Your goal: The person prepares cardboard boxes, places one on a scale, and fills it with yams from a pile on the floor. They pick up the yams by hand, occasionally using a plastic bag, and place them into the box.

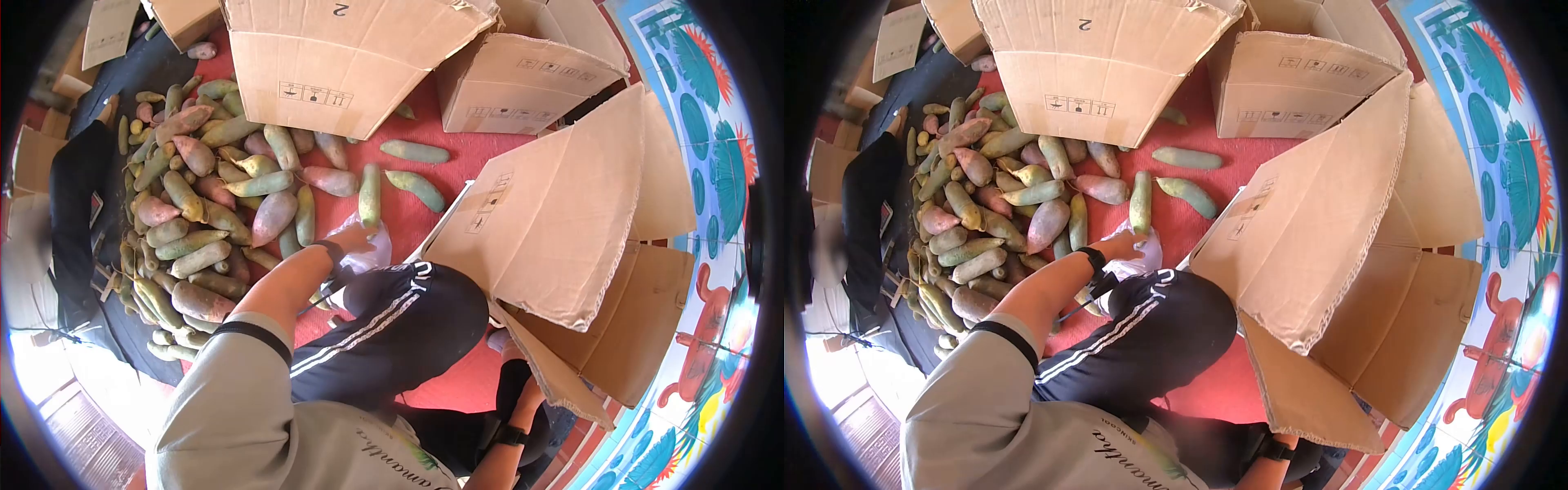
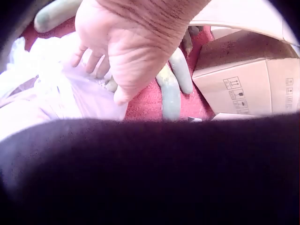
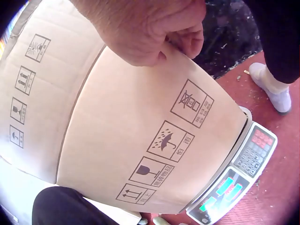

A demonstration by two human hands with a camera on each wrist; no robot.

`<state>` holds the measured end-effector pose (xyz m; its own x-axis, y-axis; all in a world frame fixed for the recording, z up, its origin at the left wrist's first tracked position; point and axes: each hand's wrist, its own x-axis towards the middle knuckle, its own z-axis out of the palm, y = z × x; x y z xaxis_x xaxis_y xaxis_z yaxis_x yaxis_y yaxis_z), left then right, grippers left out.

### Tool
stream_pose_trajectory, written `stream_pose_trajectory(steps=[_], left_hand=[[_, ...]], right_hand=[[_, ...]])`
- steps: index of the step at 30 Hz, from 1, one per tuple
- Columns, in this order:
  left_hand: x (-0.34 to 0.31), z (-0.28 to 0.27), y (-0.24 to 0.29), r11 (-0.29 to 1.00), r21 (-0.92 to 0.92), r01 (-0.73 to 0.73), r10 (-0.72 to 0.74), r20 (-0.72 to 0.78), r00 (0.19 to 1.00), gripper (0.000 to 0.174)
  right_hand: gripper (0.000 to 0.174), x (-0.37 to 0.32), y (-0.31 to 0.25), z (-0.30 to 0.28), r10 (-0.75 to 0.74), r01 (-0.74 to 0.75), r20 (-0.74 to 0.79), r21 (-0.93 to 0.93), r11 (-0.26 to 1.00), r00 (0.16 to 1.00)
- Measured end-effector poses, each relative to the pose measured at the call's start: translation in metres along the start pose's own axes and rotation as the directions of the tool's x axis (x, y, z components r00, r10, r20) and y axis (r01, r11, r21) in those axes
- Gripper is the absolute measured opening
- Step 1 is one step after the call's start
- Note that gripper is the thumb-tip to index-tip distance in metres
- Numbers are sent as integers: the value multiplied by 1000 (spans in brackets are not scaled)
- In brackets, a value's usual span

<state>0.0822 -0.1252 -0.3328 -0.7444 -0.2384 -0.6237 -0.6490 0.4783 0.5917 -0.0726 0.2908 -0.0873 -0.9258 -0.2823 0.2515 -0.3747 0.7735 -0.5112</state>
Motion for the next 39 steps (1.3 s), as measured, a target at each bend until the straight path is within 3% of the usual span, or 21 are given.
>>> stream_pose_trajectory(steps=[3, 5, 9, 11, 12, 13, 15, 17, 19, 23, 25, 26, 30, 32, 35, 36, 38, 39], left_hand=[[6, 2, 5, 996, 87, -35, 30, 55, 998, 62], [-11, -8, 29, 972, 233, 25, -18, -35, 999, 55], [6, -3, 12, 983, 168, -71, 73, -6, 997, 44], [0, -2, 1, 987, 159, 3, 24, -163, 986, 43], [-4, -4, 0, 993, 89, 75, -54, -217, 975, 31], [-7, -6, -1, 993, 93, 74, -53, -215, 975, 31], [-13, -10, -1, 994, -36, 99, -105, -371, 923, 22], [-13, -14, 2, 991, -33, 127, -131, -375, 918, 23], [-10, -18, -1, 995, -102, 13, -64, -513, 856, 19], [-12, -43, 2, 992, -85, -95, 20, -633, 773, 19], [-34, -70, 20, 854, -519, -32, -220, -416, 882, 20], [-35, -73, 14, 768, -634, -88, -232, -404, 885, 18], [-72, -90, 7, 729, -660, -183, -183, -446, 876, 17], [-105, -101, 20, 663, -731, -163, -176, -364, 915, 15], [-152, -111, 53, 745, -649, -155, -163, -402, 901, 11], [-164, -113, 60, 757, -633, -161, -143, -402, 905, 11], [-182, -117, 68, 764, -592, -257, -114, -515, 850, 11], [-186, -120, 66, 656, -676, -337, -96, -517, 851, 11]], right_hand=[[21, -3, 1, -1, -12, 12, -1, -4, 1000, 1000], [21, -3, 0, -1, -19, 19, -3, -7, 1000, 1000], [20, -1, 2, 1, -30, 30, -6, -9, 1000, 1000], [20, 0, 1, 1, -27, 27, -8, -11, 1000, 1000], [19, 1, 2, 1, -31, 31, -12, -9, 999, 999], [19, 2, 3, 2, -32, 32, -14, -8, 999, 999], [19, 4, 3, 4, -38, 38, -18, -7, 999, 999], [19, 6, 4, 6, -51, 51, -21, -3, 999, 998], [19, 8, 4, 7, -64, 64, -27, 1, 998, 998], [19, 10, 6, 7, -102, 103, -39, 21, 994, 994], [19, 12, 5, 7, -124, 127, -53, 41, 991, 991], [19, 15, 3, 8, -144, 147, -66, 55, 988, 987], [18, 18, 2, 11, -271, 266, -105, -64, 962, 957], [17, 13, 32, 19, -79, 80, -56, 22, 997, 995], [16, 17, 32, 18, 5, -2, -61, 51, 999, 998], [14, 18, 40, 21, -46, 47, -68, 11, 999, 997], [16, 17, 12, 15, 82, -64, -86, 196, 978, 993], [18, 19, -2, 10, 118, -95, -86, 235, 967, 989]])
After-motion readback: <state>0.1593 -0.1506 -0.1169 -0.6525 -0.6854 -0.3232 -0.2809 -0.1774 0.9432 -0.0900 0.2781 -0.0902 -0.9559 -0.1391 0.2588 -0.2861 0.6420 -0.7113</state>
